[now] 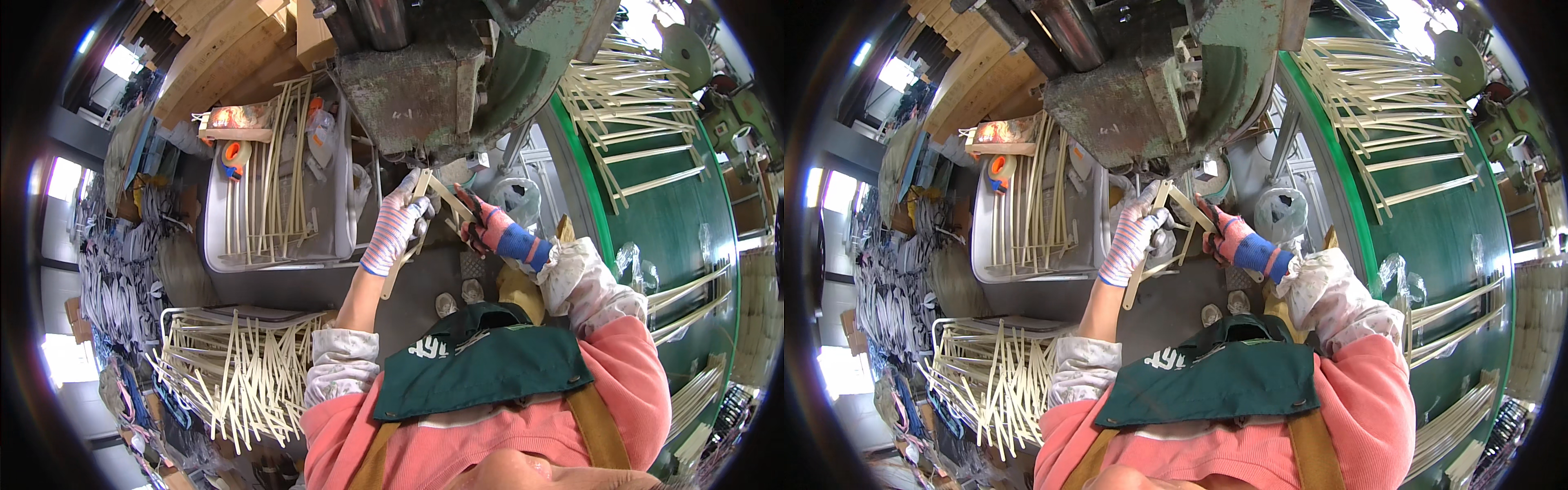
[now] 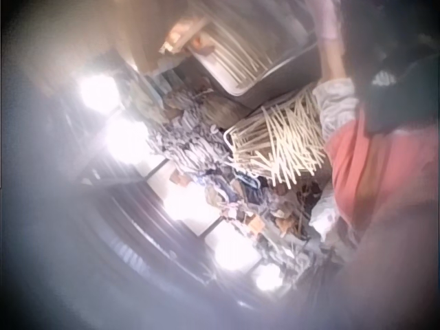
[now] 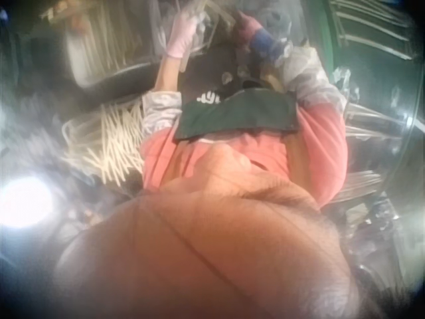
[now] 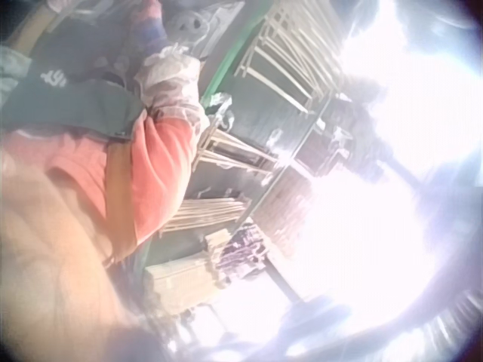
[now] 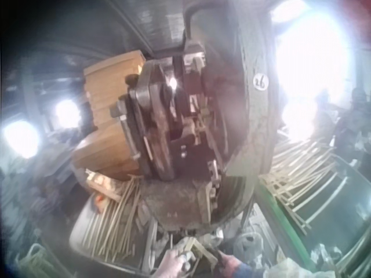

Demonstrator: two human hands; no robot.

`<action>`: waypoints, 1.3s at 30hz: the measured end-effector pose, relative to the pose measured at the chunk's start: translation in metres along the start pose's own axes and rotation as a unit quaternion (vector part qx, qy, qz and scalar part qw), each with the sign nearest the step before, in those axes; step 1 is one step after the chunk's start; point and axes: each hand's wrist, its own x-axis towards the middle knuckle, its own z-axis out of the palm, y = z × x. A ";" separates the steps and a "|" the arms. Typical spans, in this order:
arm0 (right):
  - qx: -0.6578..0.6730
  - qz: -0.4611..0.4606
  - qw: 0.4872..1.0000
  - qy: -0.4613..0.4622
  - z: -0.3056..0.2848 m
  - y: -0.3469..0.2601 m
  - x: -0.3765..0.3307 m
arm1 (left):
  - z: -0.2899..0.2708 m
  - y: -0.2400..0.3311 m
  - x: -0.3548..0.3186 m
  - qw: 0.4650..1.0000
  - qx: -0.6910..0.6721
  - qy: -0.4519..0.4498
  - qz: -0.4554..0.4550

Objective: The person assembles small wooden frames by inserting dowels into pre-drilled holes on a workbench. They repeatedly pick up frame components, align them, and press the dowels into place to form rectangular structures.

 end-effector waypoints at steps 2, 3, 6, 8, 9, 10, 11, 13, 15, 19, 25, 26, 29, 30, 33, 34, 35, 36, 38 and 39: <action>-0.013 -0.053 0.998 -0.043 -0.006 -0.010 0.004 | 0.003 0.001 0.000 1.000 -0.005 0.014 -0.014; -0.025 -0.073 0.996 -0.049 -0.008 -0.016 0.008 | 0.004 0.002 0.001 1.000 -0.013 0.005 -0.014; -0.093 -0.050 0.993 -0.061 -0.015 -0.029 0.019 | 0.004 0.004 0.005 0.998 0.009 0.018 -0.053; -0.142 -0.025 0.988 -0.055 -0.017 -0.033 0.025 | 0.003 0.003 0.005 0.999 -0.028 0.031 -0.026; -0.215 -0.054 0.975 -0.031 -0.018 -0.034 0.028 | 0.003 0.002 0.006 0.998 -0.037 0.048 -0.036; -0.211 -0.035 0.976 -0.028 -0.018 -0.034 0.029 | 0.001 0.000 0.006 0.999 -0.032 0.026 -0.022; -0.205 -0.035 0.978 -0.030 -0.017 -0.033 0.033 | 0.001 -0.002 0.008 0.999 -0.020 0.013 -0.031; -0.269 0.010 0.963 0.001 -0.016 -0.031 0.039 | -0.002 -0.007 0.009 0.999 -0.012 0.006 -0.042; -0.251 -0.061 0.966 -0.011 -0.015 -0.029 0.044 | -0.007 -0.012 0.011 0.999 0.028 -0.006 -0.035; -0.365 -0.064 0.929 -0.010 -0.013 -0.030 0.051 | -0.021 -0.012 0.018 0.996 0.081 -0.029 0.030; -0.380 0.013 0.925 -0.002 -0.001 -0.040 0.047 | -0.034 -0.007 0.007 0.995 0.023 -0.090 0.038; -0.408 -0.001 0.913 0.009 0.000 -0.043 0.047 | -0.038 -0.011 -0.002 0.996 0.008 -0.081 0.028; -0.390 0.015 0.920 0.012 0.005 -0.043 0.045 | -0.058 -0.026 -0.032 0.999 -0.036 -0.007 0.013; -0.427 0.032 0.903 0.030 0.005 -0.042 0.046 | -0.069 -0.029 -0.037 0.998 -0.041 -0.043 -0.001; -0.376 0.002 0.925 0.064 0.003 -0.032 0.041 | -0.086 -0.041 -0.034 0.993 -0.012 -0.105 -0.049; -0.335 -0.020 0.940 0.062 0.001 -0.027 0.038 | -0.087 -0.046 -0.031 0.992 -0.010 -0.122 -0.030; -0.257 -0.018 0.964 0.072 -0.001 -0.022 0.034 | -0.084 -0.050 -0.026 0.987 0.101 -0.114 0.040; -0.203 0.025 0.974 0.096 -0.005 -0.017 0.030 | -0.080 -0.054 -0.024 0.990 0.054 -0.129 -0.009; -0.048 0.074 0.989 0.122 -0.013 -0.006 0.022 | -0.069 -0.060 -0.024 0.984 -0.051 -0.158 -0.063; -0.063 0.111 0.981 0.147 -0.018 -0.001 0.018 | -0.062 -0.061 -0.026 0.973 -0.089 -0.204 -0.053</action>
